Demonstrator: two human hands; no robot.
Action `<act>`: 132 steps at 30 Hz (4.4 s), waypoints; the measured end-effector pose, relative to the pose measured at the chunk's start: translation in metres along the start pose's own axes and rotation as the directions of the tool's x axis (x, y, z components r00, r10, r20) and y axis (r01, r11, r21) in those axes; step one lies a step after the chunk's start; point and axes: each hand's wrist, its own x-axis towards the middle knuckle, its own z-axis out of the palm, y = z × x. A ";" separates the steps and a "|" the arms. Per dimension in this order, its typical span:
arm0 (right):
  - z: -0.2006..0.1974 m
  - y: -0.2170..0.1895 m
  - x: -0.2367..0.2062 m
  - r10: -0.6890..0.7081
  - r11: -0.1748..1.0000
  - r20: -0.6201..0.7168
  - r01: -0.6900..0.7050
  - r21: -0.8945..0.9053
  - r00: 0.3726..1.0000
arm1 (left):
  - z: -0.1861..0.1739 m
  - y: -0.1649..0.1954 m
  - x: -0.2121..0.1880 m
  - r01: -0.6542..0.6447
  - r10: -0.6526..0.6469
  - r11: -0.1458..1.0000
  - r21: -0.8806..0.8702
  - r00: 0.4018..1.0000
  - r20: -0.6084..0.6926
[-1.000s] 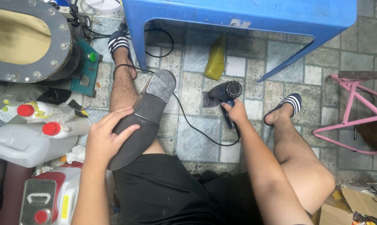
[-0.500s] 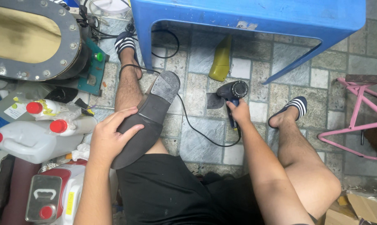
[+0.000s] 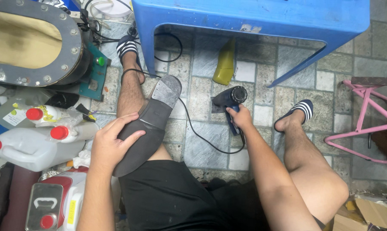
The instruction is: The person uses a heat gun to warm the sole of a brown shoe, then presses the sole to the upper. The shoe is then placed into a shoe repair press machine and secured.
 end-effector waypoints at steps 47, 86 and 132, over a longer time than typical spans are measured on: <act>-0.014 0.033 -0.014 -0.235 0.908 0.035 0.232 -0.349 0.971 | -0.002 0.000 -0.003 -0.013 0.012 0.999 -0.045 1.000 -0.015; -0.005 0.043 0.002 -0.081 0.973 -0.170 0.041 -0.225 0.982 | 0.002 -0.001 -0.001 0.005 -0.005 1.000 -0.016 1.000 -0.018; -0.008 0.037 -0.014 -0.130 0.931 0.047 0.138 -0.338 0.990 | 0.003 0.004 -0.002 0.028 -0.028 1.000 -0.009 1.000 -0.008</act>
